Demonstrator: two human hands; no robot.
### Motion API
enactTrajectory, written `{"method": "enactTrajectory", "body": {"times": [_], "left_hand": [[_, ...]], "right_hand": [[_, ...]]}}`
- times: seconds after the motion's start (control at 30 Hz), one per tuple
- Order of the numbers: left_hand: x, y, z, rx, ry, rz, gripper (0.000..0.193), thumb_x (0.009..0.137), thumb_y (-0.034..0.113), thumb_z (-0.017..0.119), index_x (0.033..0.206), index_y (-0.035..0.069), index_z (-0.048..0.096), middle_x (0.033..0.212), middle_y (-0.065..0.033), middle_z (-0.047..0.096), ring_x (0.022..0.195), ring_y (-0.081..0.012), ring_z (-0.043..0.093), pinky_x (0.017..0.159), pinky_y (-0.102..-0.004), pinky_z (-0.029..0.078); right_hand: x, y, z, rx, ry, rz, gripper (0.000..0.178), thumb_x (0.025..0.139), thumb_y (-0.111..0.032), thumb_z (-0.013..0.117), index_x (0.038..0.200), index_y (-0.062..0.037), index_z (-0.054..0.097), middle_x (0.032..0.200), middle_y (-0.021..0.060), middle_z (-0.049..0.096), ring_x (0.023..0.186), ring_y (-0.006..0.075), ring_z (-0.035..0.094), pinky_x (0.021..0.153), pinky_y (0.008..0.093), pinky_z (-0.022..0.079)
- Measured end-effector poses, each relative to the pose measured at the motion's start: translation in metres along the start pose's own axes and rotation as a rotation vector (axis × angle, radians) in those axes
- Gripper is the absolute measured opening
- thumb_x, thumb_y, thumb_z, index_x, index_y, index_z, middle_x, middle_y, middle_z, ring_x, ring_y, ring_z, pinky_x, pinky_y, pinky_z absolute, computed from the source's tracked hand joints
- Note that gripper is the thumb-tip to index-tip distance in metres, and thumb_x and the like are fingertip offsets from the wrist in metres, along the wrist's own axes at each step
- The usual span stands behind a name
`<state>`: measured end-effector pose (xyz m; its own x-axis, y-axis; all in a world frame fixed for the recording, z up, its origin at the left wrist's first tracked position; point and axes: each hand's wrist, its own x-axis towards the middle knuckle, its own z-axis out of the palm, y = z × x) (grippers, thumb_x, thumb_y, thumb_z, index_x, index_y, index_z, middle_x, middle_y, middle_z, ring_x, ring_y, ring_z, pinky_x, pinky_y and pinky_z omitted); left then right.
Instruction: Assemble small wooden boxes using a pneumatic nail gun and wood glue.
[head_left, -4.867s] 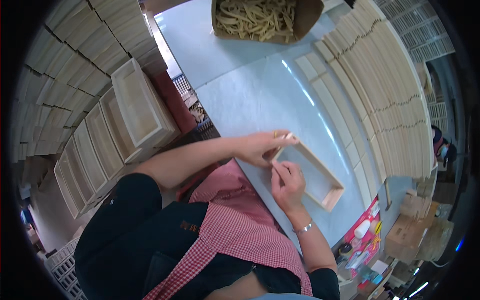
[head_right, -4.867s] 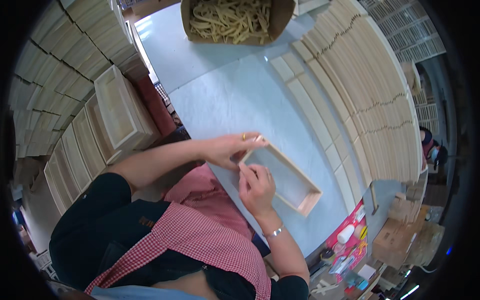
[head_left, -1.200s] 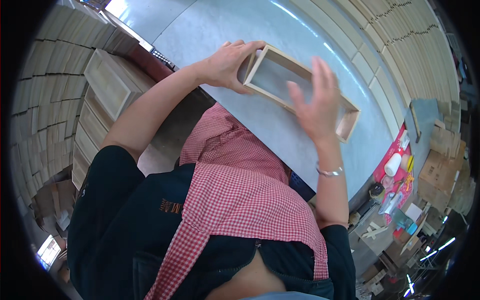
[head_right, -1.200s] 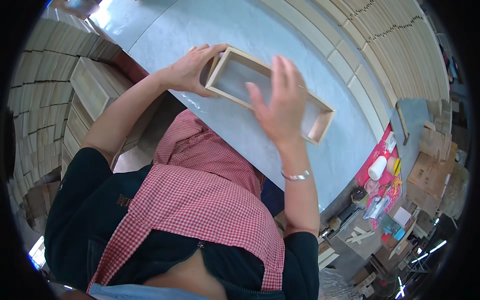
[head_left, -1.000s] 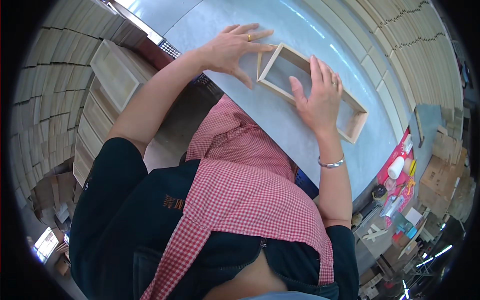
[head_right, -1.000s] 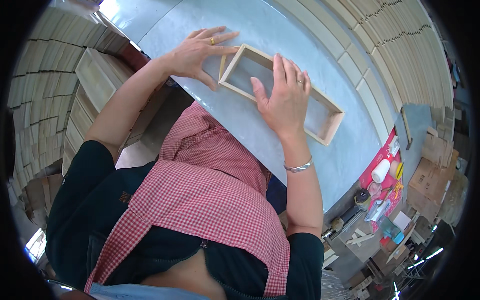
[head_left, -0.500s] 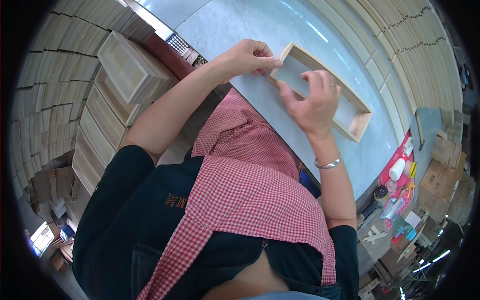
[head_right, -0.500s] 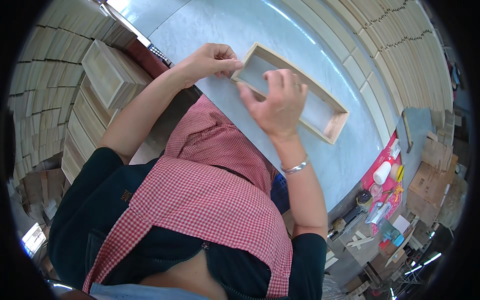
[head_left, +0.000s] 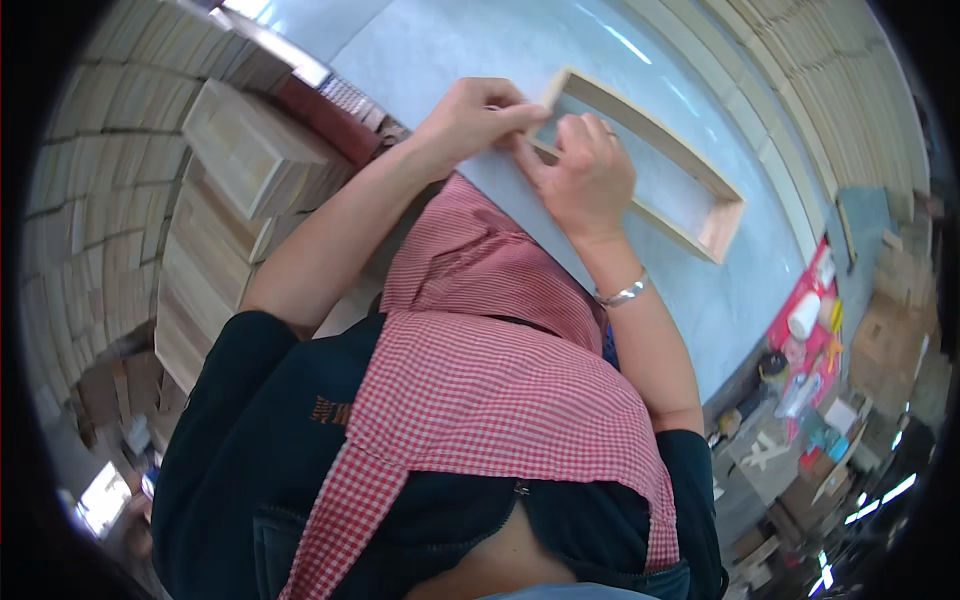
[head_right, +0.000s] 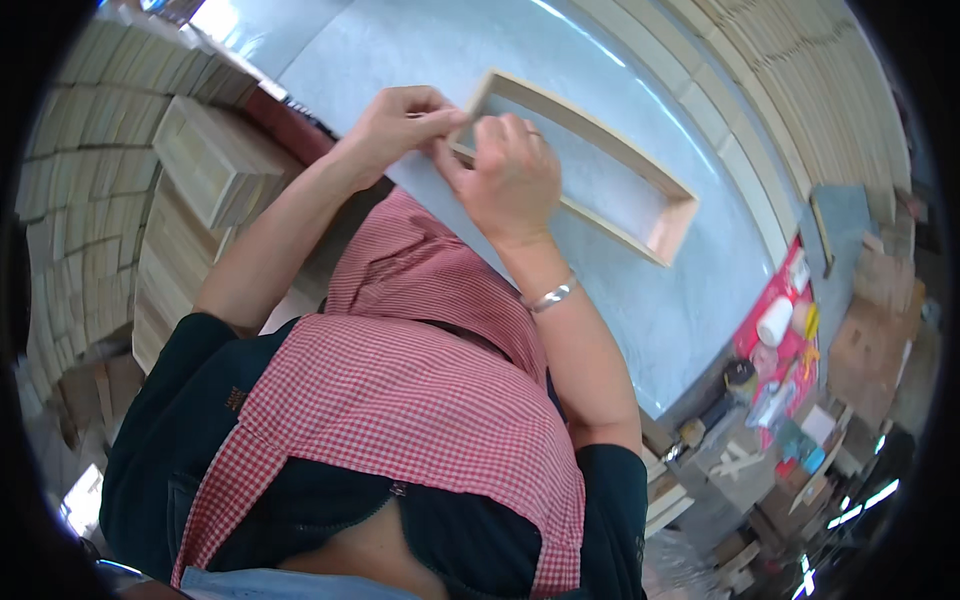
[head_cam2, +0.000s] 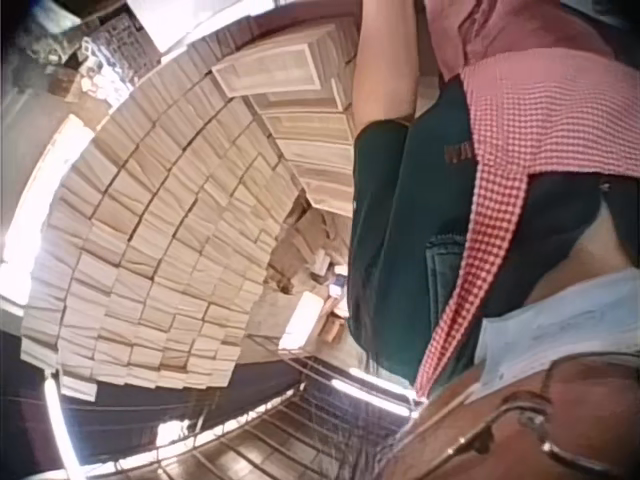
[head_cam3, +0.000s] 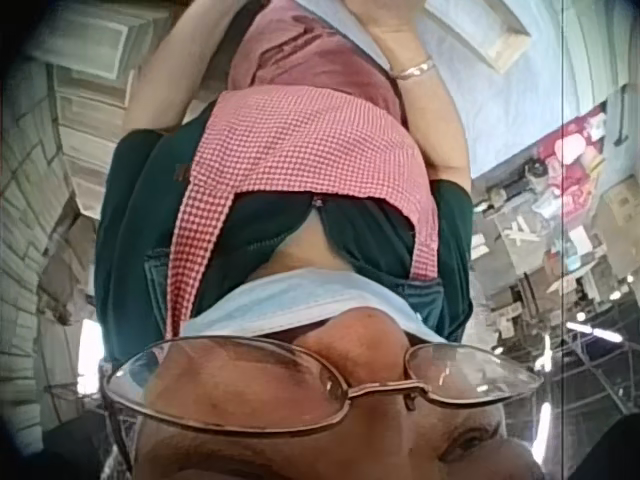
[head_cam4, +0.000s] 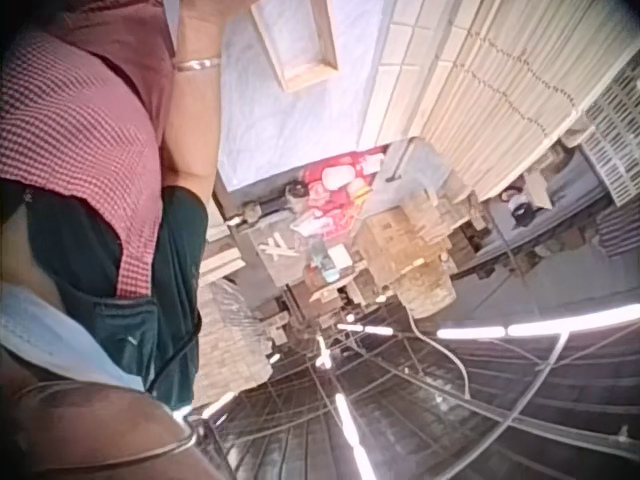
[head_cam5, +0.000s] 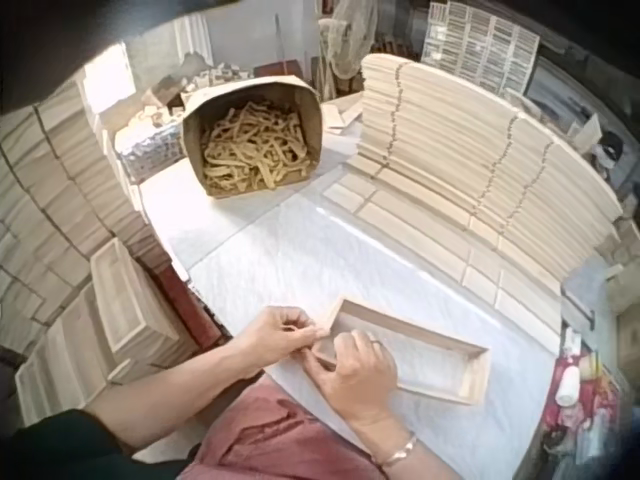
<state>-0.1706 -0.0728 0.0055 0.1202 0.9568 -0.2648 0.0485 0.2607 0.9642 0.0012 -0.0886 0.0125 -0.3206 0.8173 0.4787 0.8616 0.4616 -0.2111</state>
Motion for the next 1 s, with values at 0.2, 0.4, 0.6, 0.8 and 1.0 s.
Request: {"method": "enactTrajectory", "body": {"times": [0.2, 0.4, 0.6, 0.8, 1.0], "left_hand": [[-0.010, 0.003, -0.012, -0.071, -0.101, -0.030, 0.024, 0.091, 0.020, 0.074, 0.105, 0.000, 0.070, 0.090, -0.0044, 0.066, 0.082, -0.0103, 0.059, 0.079, -0.0208, 0.047], [-0.001, 0.008, -0.017, -0.022, -0.215, -0.048, 0.030, 0.088, 0.012, 0.075, 0.113, 0.000, 0.066, 0.101, -0.0072, 0.064, 0.092, -0.0133, 0.059, 0.087, -0.0229, 0.047], [0.002, 0.012, -0.022, 0.007, -0.230, -0.121, 0.031, 0.084, 0.004, 0.074, 0.112, 0.000, 0.064, 0.105, -0.0112, 0.062, 0.096, -0.0187, 0.059, 0.089, -0.0269, 0.049], [0.001, 0.009, -0.021, 0.011, -0.222, -0.116, 0.036, 0.087, 0.006, 0.071, 0.122, 0.002, 0.062, 0.110, -0.0094, 0.062, 0.103, -0.0204, 0.057, 0.094, -0.0300, 0.046], [-0.025, 0.009, 0.001, 0.065, -0.052, 0.054, 0.035, 0.097, 0.021, 0.067, 0.124, -0.001, 0.064, 0.113, -0.0125, 0.066, 0.099, -0.0165, 0.061, 0.089, -0.0293, 0.049]], "right_hand": [[-0.020, 0.028, -0.045, 0.343, 0.224, 0.096, 0.038, 0.086, -0.029, 0.077, 0.114, -0.0047, 0.066, 0.103, 0.0072, 0.064, 0.089, 0.0197, 0.060, 0.080, 0.0311, 0.051], [-0.107, 0.117, -0.117, 0.212, 0.226, 0.688, 0.027, 0.098, -0.017, 0.063, 0.118, 0.0010, 0.068, 0.104, 0.0090, 0.068, 0.087, 0.0168, 0.062, 0.079, 0.0278, 0.050], [-0.138, 0.134, -0.112, 0.538, 0.167, 0.860, 0.027, 0.102, -0.019, 0.057, 0.115, 0.0025, 0.067, 0.105, 0.0096, 0.068, 0.089, 0.0165, 0.060, 0.080, 0.0283, 0.048], [-0.134, 0.140, -0.102, 0.615, 0.026, 0.876, 0.031, 0.104, -0.020, 0.053, 0.120, 0.0032, 0.064, 0.113, 0.0103, 0.068, 0.097, 0.0178, 0.062, 0.087, 0.0286, 0.049], [-0.129, 0.139, -0.100, 0.544, 0.137, 0.631, 0.033, 0.107, -0.024, 0.048, 0.120, 0.0026, 0.063, 0.112, 0.0077, 0.066, 0.094, 0.0158, 0.060, 0.089, 0.0290, 0.048]]}}
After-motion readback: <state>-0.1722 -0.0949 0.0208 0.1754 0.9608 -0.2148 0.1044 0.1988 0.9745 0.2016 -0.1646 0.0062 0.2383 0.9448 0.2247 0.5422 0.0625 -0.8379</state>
